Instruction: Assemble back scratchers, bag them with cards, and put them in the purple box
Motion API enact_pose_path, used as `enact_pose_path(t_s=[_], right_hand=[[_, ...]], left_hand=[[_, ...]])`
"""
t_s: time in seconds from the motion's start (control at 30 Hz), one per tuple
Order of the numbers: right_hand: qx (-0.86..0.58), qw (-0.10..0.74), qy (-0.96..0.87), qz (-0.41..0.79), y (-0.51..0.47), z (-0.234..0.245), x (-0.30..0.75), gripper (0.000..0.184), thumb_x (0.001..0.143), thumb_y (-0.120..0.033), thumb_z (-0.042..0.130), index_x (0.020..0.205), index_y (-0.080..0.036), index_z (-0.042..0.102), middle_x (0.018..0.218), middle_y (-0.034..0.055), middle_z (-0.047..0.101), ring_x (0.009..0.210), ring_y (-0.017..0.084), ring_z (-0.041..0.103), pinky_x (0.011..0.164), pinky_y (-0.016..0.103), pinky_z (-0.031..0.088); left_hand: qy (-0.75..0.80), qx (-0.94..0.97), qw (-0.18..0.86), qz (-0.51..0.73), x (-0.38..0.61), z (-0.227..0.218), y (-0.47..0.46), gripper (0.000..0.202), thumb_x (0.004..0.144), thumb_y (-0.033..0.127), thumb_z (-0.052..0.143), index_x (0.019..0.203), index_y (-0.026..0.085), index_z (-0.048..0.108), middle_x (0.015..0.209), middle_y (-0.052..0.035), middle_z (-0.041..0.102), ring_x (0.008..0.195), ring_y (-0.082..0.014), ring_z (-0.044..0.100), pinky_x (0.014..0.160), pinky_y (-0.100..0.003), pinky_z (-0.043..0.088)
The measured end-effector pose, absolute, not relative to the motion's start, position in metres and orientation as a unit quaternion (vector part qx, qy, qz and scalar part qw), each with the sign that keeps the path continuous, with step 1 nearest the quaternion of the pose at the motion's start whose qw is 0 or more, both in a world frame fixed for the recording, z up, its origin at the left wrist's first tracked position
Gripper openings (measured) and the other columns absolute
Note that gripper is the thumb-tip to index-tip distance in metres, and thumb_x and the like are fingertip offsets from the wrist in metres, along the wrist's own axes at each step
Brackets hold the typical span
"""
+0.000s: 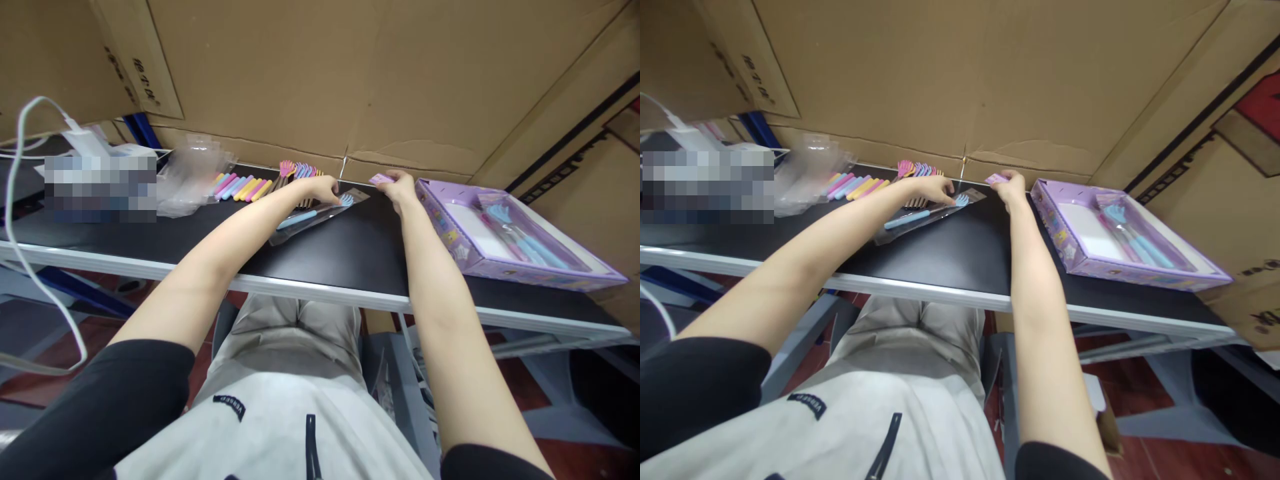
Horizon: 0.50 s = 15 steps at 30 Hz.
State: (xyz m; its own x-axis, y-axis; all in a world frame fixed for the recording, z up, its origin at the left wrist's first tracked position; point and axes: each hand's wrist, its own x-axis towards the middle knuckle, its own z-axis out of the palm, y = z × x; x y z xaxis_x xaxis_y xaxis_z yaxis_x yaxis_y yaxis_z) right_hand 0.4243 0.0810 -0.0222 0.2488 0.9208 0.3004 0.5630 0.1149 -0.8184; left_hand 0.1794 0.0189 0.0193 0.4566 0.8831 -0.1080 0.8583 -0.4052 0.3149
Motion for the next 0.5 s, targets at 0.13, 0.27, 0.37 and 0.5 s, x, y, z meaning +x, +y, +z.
enact_pose_path(t_s=[0.13, 0.27, 0.37, 0.5], right_hand=[[-0.625, 0.473, -0.586, 0.204, 0.08, -0.031, 0.411, 0.054, 0.066, -0.001, 0.077, 0.118, -0.016, 0.07, 0.127, 0.0111, 0.077, 0.122, 0.025, 0.074, 0.119, 0.048, 0.052], [-0.593, 0.479, -0.613, 0.209, 0.078, -0.033, 0.4, 0.043, 0.063, -0.001, 0.071, 0.104, -0.016, 0.072, 0.115, 0.0093, 0.08, 0.109, 0.026, 0.075, 0.116, 0.049, 0.054], [-0.576, 0.496, -0.616, 0.208, 0.076, -0.033, 0.397, 0.027, 0.065, -0.002, 0.066, 0.087, -0.017, 0.07, 0.099, 0.0077, 0.079, 0.099, 0.025, 0.075, 0.113, 0.049, 0.056], [-0.562, 0.513, -0.608, 0.226, 0.077, -0.036, 0.398, 0.016, 0.068, -0.009, 0.072, 0.073, -0.021, 0.064, 0.076, 0.0019, 0.07, 0.082, 0.023, 0.071, 0.102, 0.051, 0.062]], left_hand=[[0.526, 0.837, 0.153, 0.007, 0.187, 0.017, 0.015, 0.064, 0.087, 0.04, 0.074, 0.146, 0.014, 0.069, 0.14, -0.0172, 0.075, 0.126, -0.0333, 0.071, 0.105, -0.037, 0.053], [0.533, 0.818, 0.208, 0.055, 0.19, 0.009, 0.011, 0.051, 0.087, 0.031, 0.079, 0.135, 0.013, 0.074, 0.094, -0.0133, 0.081, 0.097, -0.032, 0.077, 0.085, -0.037, 0.056], [0.544, 0.785, 0.273, 0.114, 0.189, 0.005, 0.006, 0.034, 0.084, 0.018, 0.082, 0.117, 0.012, 0.079, 0.063, -0.0058, 0.068, 0.074, -0.0277, 0.073, 0.074, -0.035, 0.052], [0.556, 0.744, 0.343, 0.136, 0.188, 0.007, 0.002, 0.013, 0.076, 0.009, 0.087, 0.082, 0.015, 0.078, 0.056, -0.0053, 0.063, 0.068, -0.027, 0.072, 0.07, -0.035, 0.051]])
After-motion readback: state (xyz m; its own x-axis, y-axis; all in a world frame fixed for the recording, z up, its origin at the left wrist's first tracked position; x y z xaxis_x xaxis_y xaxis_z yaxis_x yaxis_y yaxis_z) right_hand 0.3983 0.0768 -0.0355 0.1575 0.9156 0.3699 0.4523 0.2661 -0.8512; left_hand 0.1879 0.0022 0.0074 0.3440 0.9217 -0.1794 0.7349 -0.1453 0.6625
